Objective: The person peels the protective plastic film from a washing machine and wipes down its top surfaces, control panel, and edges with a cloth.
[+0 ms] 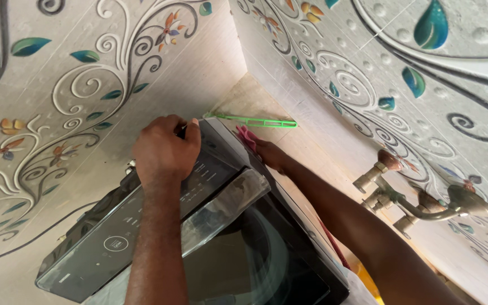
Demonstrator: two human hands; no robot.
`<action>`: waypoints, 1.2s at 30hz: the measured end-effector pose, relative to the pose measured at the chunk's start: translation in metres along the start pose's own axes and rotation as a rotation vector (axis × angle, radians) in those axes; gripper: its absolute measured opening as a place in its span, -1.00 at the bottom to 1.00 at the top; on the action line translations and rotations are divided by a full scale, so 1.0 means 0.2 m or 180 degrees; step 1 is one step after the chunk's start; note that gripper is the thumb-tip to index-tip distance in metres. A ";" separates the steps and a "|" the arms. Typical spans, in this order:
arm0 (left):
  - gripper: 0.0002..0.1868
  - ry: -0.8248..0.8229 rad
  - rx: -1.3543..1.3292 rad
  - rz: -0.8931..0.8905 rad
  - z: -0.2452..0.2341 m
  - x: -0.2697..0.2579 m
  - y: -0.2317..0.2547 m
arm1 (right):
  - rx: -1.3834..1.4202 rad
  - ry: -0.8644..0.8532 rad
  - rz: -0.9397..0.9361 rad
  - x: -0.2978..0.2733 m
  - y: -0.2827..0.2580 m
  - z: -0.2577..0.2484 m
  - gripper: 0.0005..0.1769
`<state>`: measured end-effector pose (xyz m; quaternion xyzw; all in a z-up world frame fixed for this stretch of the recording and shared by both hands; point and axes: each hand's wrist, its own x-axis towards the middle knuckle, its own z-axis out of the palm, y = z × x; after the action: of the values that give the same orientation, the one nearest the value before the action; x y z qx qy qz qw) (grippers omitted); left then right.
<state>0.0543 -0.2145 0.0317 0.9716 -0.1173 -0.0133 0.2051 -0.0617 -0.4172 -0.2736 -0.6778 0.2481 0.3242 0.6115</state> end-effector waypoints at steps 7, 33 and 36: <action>-0.68 0.0060 0.0070 0.0044 0.02 0.00 -0.02 | 0.1193 -0.0556 -0.1440 -0.31 -0.23 0.00 -0.35; -0.59 0.0161 0.0044 0.0153 0.05 0.00 -0.05 | -0.0721 0.0173 -0.3156 -0.59 -0.75 0.08 -0.20; -0.61 0.0279 0.0167 0.0278 0.05 0.00 -0.05 | -0.0654 0.0070 -0.3211 -0.58 -0.54 0.01 -0.24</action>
<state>0.0554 -0.2090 0.0175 0.9703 -0.1508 0.0414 0.1848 -0.0603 -0.4086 -0.1148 -0.7731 -0.1366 0.0045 0.6193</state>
